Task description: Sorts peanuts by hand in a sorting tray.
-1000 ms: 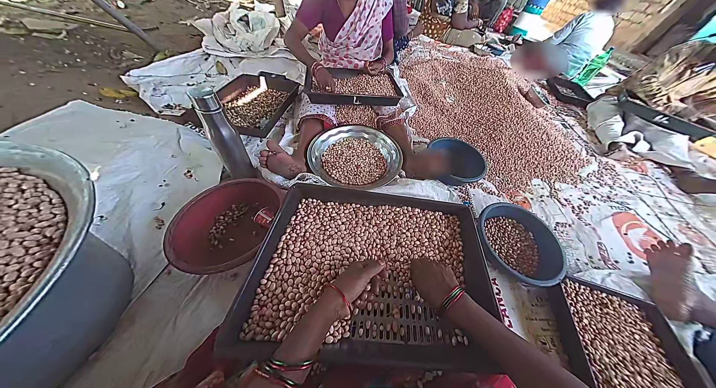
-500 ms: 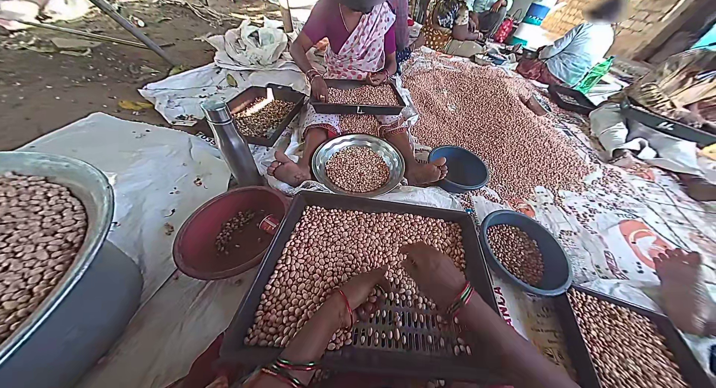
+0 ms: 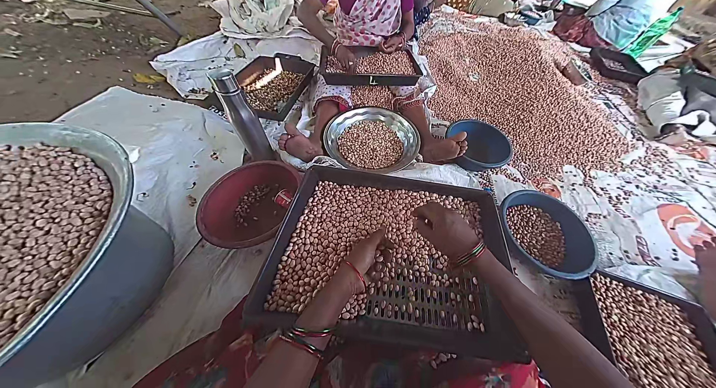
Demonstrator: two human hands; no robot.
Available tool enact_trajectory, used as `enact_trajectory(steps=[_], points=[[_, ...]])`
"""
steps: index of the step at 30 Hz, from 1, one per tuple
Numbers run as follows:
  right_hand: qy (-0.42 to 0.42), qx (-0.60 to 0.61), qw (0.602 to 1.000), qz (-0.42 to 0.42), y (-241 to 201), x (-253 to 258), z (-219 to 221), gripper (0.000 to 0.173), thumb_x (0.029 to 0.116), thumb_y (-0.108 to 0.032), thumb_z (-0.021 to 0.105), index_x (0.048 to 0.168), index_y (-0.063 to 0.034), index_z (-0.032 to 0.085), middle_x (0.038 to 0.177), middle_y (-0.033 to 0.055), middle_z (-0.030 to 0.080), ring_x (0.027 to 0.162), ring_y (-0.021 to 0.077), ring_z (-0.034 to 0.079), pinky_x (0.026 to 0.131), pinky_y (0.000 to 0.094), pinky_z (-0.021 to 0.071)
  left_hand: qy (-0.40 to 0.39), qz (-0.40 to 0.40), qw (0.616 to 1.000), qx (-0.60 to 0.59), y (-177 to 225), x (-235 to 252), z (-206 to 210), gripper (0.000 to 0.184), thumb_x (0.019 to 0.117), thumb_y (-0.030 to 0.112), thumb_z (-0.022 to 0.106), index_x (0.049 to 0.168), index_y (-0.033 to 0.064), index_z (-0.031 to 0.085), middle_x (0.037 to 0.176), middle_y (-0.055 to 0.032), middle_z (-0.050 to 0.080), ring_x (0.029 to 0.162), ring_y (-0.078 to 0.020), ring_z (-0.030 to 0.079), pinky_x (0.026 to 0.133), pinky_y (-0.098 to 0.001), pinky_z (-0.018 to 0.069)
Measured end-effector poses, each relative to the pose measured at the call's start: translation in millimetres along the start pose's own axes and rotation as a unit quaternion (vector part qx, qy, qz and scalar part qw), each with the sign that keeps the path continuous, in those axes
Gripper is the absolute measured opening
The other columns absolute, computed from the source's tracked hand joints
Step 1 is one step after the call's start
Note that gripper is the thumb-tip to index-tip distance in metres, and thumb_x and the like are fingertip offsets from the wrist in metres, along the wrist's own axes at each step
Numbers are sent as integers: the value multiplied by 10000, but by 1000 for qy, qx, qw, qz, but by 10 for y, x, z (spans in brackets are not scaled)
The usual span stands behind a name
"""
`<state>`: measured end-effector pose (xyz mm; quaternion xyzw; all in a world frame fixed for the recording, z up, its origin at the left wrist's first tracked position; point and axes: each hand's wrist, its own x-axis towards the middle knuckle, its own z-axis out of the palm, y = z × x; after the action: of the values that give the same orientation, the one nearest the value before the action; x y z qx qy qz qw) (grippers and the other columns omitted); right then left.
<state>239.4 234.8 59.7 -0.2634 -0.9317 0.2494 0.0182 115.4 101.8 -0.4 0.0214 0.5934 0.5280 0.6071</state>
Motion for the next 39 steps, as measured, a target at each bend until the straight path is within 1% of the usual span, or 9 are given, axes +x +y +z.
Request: enact_trajectory(steps=[2,8,14,19,21,24,28,35,39], points=[[-38,11,999,-34,-163,-17,-3,377,1054,-150,531,1354,63,613,1262,260,668,1121,380,674,996,499,510,-19,-5,1000,-7,14,-4,-3,527,1120,472,224,905,118,550,578,38,489,408,-36,355,387,-173,274],[-79,-82,985,132,366,144,78,438,1068,-142,491,1498,-67,527,1528,276,475,1388,488,470,1112,622,387,2,29,999,-37,9,-62,-24,321,1114,241,378,843,120,501,617,28,495,399,-16,337,367,-150,257],[-348,-88,933,-17,-112,-726,468,448,1029,-6,517,1454,-131,584,1569,281,423,1355,550,478,993,704,456,39,60,997,-28,24,-26,52,286,1107,242,451,859,106,492,568,47,404,381,-17,308,362,-149,260],[-101,-100,983,120,473,-478,-71,392,1062,-20,434,1428,21,571,1478,288,529,1367,472,516,1113,588,416,30,67,997,17,-30,-1,11,330,1121,271,401,924,66,569,533,63,372,369,-17,306,360,-154,272],[-84,-116,971,189,631,-371,-119,423,1077,-48,413,1489,-14,504,1528,280,466,1394,465,478,1114,573,413,38,70,997,23,-33,6,7,319,1120,254,405,954,58,595,535,66,377,373,-19,308,366,-157,271],[-226,-114,956,147,382,-537,198,531,1044,-45,499,1567,-110,434,1593,332,331,1429,552,379,1089,688,390,37,72,996,24,-43,8,-1,319,1125,248,387,981,54,595,539,64,377,367,-19,304,358,-156,273],[-369,-81,926,1,-23,-839,334,488,998,18,552,1468,-113,564,1540,286,445,1373,532,466,991,705,459,32,77,996,38,-54,14,6,316,1122,234,396,970,49,602,523,66,371,364,-17,300,357,-155,265],[-20,-71,987,144,748,-244,-302,422,1083,-26,363,1472,11,523,1512,242,518,1425,387,486,1166,523,376,37,76,995,61,-66,22,-15,314,1126,241,382,1001,54,602,533,66,381,370,-20,306,364,-157,274],[-47,-81,983,157,806,-93,-117,475,1068,-32,393,1536,-59,468,1589,297,384,1463,468,400,1191,579,325,39,74,995,61,-70,29,-14,315,1126,238,383,997,51,601,528,63,383,361,-18,303,354,-156,271]])
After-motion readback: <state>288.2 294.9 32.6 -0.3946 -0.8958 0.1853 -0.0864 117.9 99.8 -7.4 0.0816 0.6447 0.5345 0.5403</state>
